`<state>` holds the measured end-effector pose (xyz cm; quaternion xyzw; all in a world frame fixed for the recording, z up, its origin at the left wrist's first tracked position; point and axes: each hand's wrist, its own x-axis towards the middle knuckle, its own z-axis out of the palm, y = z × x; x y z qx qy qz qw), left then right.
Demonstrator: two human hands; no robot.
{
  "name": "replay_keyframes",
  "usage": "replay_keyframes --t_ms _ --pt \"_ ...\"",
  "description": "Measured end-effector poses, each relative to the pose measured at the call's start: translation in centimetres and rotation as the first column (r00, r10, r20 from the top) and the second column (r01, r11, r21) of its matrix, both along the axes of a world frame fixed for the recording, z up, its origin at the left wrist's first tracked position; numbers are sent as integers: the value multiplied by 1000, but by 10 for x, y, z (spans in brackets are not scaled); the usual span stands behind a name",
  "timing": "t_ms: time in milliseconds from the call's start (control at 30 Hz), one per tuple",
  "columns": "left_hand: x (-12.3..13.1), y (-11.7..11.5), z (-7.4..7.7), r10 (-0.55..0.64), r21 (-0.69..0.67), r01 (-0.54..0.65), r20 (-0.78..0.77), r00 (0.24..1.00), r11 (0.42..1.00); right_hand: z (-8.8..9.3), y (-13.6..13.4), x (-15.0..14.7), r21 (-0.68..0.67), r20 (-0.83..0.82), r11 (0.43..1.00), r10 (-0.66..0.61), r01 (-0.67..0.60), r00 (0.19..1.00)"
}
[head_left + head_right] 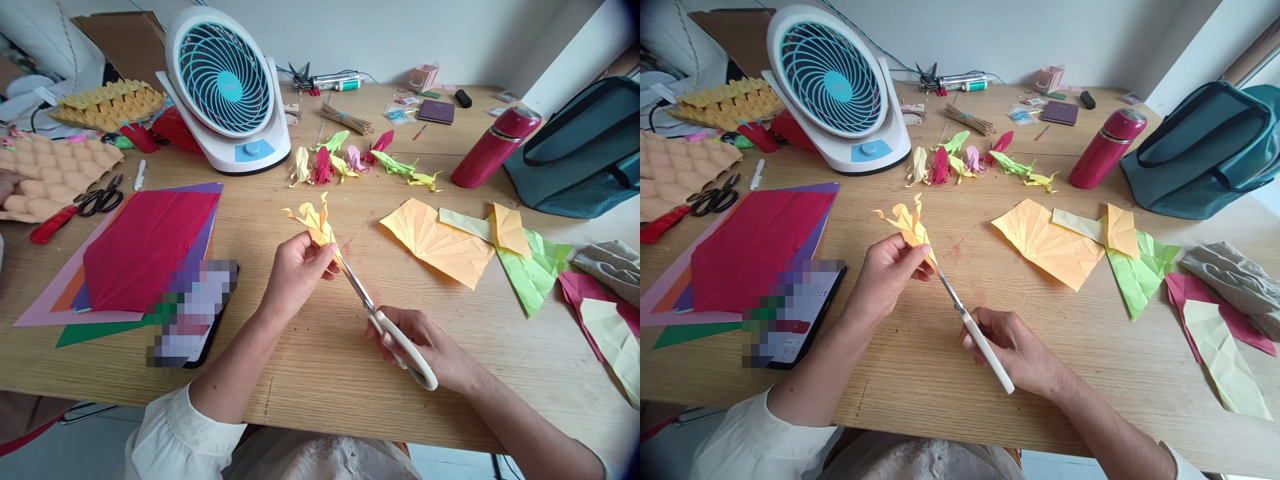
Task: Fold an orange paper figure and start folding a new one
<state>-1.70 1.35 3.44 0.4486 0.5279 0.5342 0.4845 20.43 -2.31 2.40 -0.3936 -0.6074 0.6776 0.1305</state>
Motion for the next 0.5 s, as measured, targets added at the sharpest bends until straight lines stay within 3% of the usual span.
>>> replay_keyframes --t_ms 500 --pt "-2 1 -1 -2 2 2 12 1000 1000 -6 0 2 32 -4 999 -7 7 1000"
